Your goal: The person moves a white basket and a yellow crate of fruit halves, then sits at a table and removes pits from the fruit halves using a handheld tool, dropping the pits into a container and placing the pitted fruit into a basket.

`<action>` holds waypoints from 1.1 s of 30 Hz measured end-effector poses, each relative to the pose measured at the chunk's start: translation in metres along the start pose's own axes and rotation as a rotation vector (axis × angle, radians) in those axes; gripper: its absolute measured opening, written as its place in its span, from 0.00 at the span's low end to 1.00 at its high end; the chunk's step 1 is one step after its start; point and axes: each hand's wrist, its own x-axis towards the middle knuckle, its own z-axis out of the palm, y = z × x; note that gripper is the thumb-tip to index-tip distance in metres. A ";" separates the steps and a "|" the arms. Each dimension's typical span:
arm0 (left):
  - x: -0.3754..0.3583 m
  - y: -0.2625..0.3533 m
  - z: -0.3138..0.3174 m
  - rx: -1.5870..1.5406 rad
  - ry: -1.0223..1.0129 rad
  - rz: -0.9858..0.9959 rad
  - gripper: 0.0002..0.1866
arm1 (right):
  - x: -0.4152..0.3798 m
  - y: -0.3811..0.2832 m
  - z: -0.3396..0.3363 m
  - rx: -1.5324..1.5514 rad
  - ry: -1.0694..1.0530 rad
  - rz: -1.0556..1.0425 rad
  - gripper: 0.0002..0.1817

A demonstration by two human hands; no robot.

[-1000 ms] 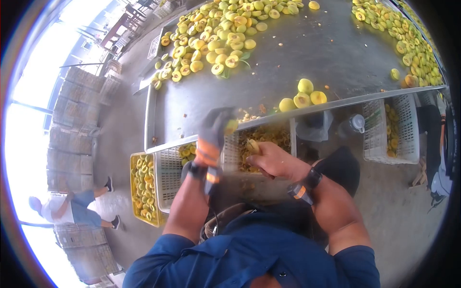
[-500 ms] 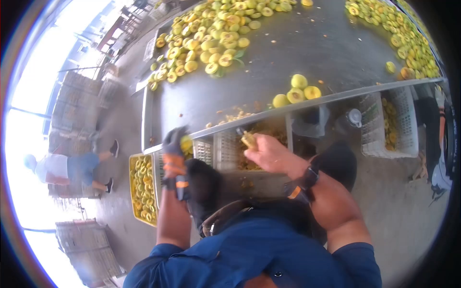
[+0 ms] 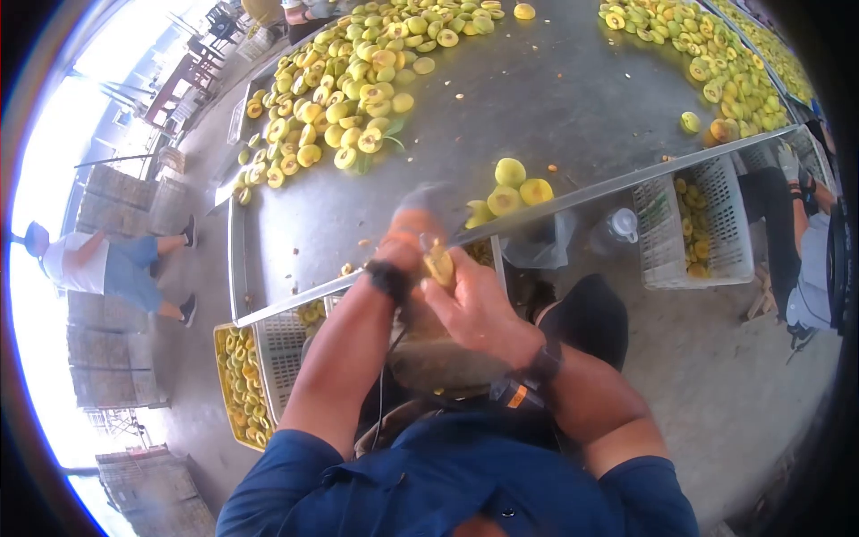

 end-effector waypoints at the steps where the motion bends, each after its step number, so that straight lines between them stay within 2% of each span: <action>1: 0.010 0.009 0.010 0.147 -0.003 0.090 0.29 | 0.002 -0.001 -0.004 -0.006 0.049 -0.002 0.13; 3: 0.025 0.021 0.018 0.131 -0.114 0.067 0.29 | 0.005 -0.004 -0.013 -0.017 0.151 -0.008 0.13; 7: 0.040 0.011 0.017 -0.017 -0.254 0.066 0.28 | 0.008 -0.006 -0.017 0.084 0.184 -0.041 0.10; 10: 0.043 -0.052 0.029 -0.260 -0.094 0.030 0.25 | 0.010 0.001 -0.017 0.080 0.177 -0.023 0.11; 12: 0.029 -0.092 0.006 -0.404 -0.032 0.178 0.24 | 0.011 0.010 -0.016 0.099 0.190 0.025 0.15; 14: -0.007 -0.102 -0.014 -0.288 0.094 0.298 0.24 | 0.013 0.018 -0.019 0.174 0.096 0.134 0.15; 15: -0.031 -0.080 -0.031 -0.100 0.183 0.353 0.23 | 0.016 0.020 -0.016 0.181 0.045 0.154 0.15; 17: -0.067 -0.040 -0.049 -0.186 0.173 0.156 0.22 | 0.019 0.027 -0.009 0.166 -0.048 0.166 0.16; 20: -0.089 -0.049 -0.039 -0.130 0.310 0.340 0.21 | 0.017 0.018 0.001 0.071 -0.136 0.175 0.17; 21: -0.091 -0.044 -0.035 -0.425 0.256 0.251 0.22 | 0.016 0.019 0.006 0.054 -0.142 0.152 0.17; 24: -0.107 -0.031 -0.049 -0.190 0.127 0.320 0.24 | 0.012 0.027 0.015 -0.035 -0.156 0.091 0.16; 29: -0.096 -0.097 0.004 -0.434 0.296 0.266 0.25 | 0.008 0.027 0.017 -0.152 -0.145 0.024 0.16; 31: -0.099 -0.087 -0.002 -0.352 0.336 0.307 0.25 | 0.008 0.023 0.017 -0.150 -0.145 0.034 0.16; 33: -0.108 -0.069 -0.015 -0.130 0.378 0.382 0.23 | 0.008 0.021 0.017 -0.014 -0.164 0.077 0.16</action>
